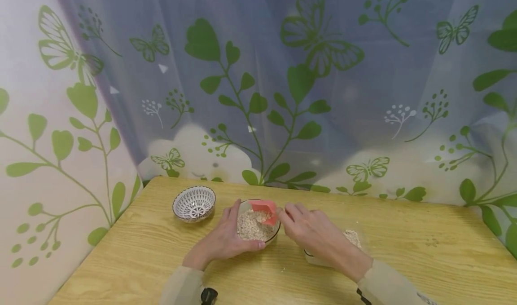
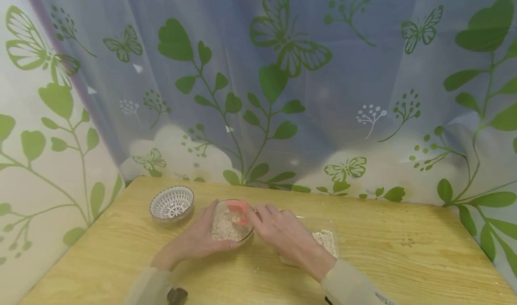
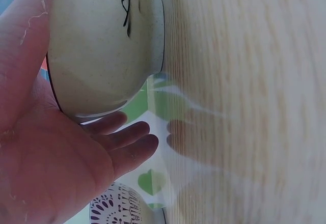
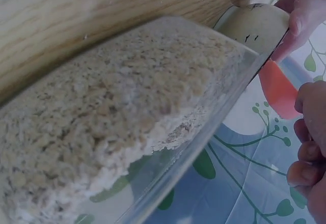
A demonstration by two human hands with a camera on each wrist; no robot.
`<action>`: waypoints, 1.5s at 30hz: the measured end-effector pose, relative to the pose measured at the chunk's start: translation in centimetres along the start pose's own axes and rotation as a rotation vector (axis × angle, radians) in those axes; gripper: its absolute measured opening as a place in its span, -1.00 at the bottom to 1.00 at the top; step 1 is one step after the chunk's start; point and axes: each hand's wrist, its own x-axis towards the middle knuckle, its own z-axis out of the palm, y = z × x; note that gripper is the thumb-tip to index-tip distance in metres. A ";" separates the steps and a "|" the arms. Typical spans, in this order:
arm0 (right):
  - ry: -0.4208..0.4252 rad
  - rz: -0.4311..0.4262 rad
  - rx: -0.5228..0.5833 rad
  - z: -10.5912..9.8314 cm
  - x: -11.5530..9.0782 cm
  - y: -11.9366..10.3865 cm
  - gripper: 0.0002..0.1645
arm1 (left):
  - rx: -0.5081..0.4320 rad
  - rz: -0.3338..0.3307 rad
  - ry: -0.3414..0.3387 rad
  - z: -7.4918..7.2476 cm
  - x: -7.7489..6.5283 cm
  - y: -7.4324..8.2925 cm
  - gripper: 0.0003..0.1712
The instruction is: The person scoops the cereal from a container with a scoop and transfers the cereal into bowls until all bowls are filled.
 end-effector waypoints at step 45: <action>-0.318 0.984 1.078 -1.2 -1.5 1.7 -0.84 | 0.135 0.037 0.044 0.5 0.2 0.8 0.58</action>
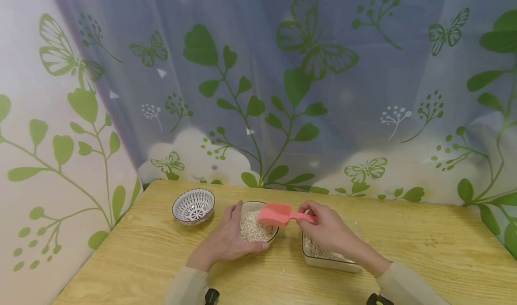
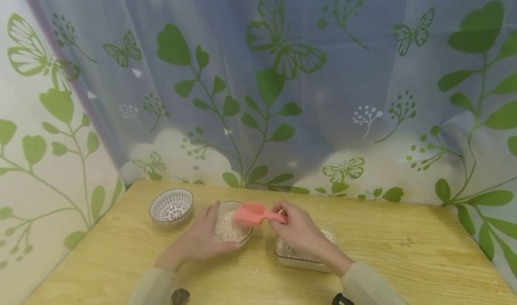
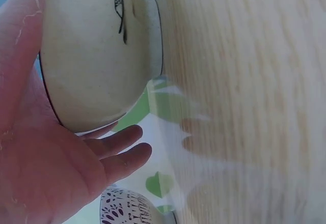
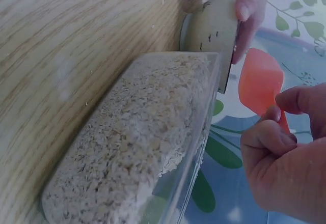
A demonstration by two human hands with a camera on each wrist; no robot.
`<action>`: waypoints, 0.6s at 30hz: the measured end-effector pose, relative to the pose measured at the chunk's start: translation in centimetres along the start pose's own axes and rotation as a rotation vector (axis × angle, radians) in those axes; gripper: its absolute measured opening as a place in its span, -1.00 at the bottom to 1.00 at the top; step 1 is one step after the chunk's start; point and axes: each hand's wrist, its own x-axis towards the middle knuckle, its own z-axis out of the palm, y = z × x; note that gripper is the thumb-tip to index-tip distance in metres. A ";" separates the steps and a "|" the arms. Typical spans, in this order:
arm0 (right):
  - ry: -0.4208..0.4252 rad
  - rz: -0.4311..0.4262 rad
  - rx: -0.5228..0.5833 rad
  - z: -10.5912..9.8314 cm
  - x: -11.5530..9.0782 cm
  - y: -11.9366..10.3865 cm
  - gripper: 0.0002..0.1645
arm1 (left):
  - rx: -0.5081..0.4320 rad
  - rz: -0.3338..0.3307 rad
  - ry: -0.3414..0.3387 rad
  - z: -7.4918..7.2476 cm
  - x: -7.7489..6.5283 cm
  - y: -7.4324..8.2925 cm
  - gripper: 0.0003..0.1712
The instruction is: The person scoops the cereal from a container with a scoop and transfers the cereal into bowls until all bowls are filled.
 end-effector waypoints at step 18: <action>0.039 0.030 0.065 -4.2 -2.7 1.5 -0.69 | -0.009 -0.046 0.058 0.5 3.4 -0.7 0.61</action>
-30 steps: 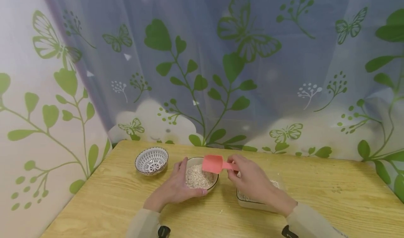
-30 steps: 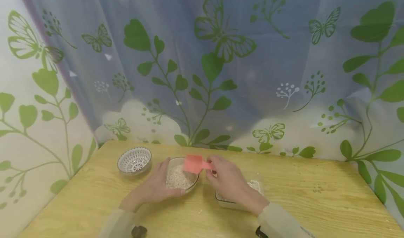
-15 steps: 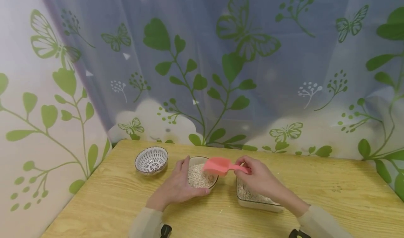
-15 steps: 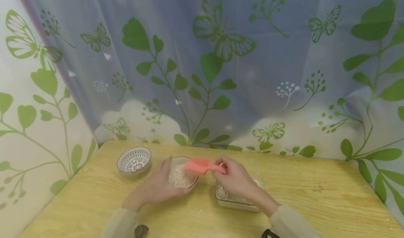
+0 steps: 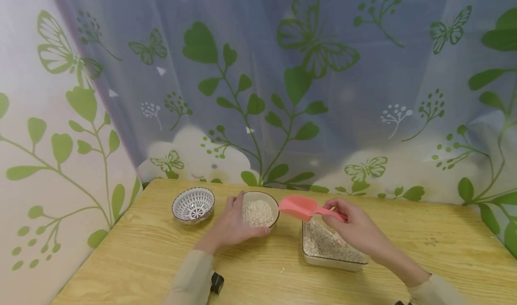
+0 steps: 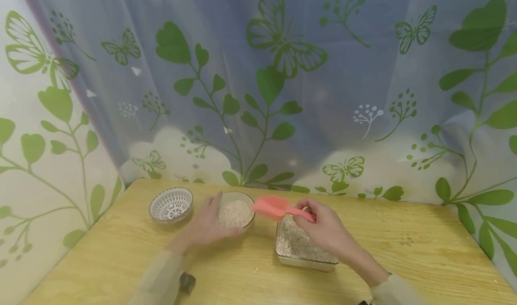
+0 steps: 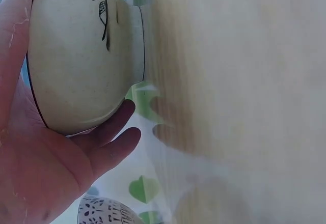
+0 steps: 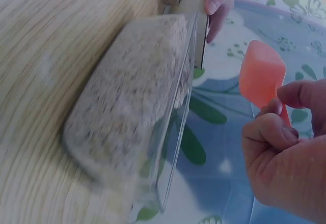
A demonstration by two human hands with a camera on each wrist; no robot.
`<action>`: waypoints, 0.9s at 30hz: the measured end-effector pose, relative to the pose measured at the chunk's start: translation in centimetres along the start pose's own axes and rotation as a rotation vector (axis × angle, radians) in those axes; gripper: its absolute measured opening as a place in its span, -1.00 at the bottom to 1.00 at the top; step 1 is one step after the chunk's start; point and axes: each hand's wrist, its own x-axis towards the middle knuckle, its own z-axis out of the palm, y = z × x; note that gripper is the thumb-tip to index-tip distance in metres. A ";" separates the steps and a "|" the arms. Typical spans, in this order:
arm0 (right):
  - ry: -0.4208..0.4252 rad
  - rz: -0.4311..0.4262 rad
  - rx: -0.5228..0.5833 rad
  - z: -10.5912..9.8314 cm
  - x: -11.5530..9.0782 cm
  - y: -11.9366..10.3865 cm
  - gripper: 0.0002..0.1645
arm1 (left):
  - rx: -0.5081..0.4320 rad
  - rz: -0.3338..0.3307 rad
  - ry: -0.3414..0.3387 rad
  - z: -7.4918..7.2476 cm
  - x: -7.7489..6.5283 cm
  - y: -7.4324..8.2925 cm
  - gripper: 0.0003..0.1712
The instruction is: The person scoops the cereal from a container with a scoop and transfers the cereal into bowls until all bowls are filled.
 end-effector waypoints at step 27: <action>0.100 0.071 -0.081 -3.8 -3.1 3.5 -0.60 | -0.052 -0.028 -0.035 -0.7 4.9 -0.5 0.61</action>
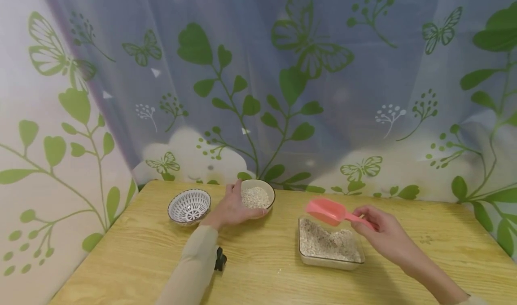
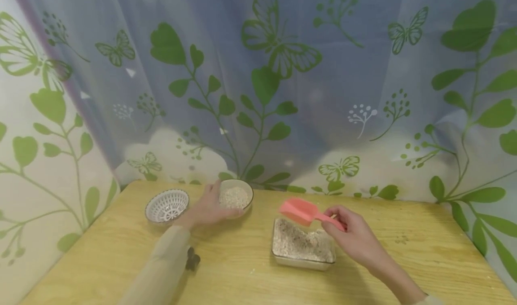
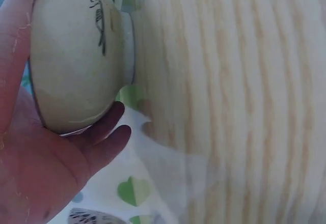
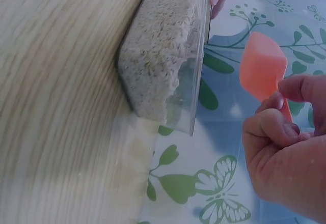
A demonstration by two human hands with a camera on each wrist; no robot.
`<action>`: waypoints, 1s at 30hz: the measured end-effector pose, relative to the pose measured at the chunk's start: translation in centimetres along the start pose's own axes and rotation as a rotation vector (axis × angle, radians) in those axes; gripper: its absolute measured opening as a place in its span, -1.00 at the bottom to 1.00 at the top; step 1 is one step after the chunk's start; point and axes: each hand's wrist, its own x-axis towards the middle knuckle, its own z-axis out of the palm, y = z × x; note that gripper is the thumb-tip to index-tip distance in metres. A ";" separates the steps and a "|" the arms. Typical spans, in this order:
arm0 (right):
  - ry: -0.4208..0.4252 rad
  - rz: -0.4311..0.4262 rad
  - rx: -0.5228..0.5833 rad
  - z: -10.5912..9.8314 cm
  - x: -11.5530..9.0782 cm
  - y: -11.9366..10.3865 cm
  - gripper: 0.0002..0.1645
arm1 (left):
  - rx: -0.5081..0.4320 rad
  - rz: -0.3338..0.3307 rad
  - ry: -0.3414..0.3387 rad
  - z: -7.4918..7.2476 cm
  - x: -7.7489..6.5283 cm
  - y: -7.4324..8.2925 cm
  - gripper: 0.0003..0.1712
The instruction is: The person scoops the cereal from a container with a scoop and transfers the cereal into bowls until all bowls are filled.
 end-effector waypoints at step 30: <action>-0.022 0.087 -0.064 -2.5 -2.7 4.5 -0.63 | 0.342 0.036 0.002 -9.3 -4.6 -6.7 0.00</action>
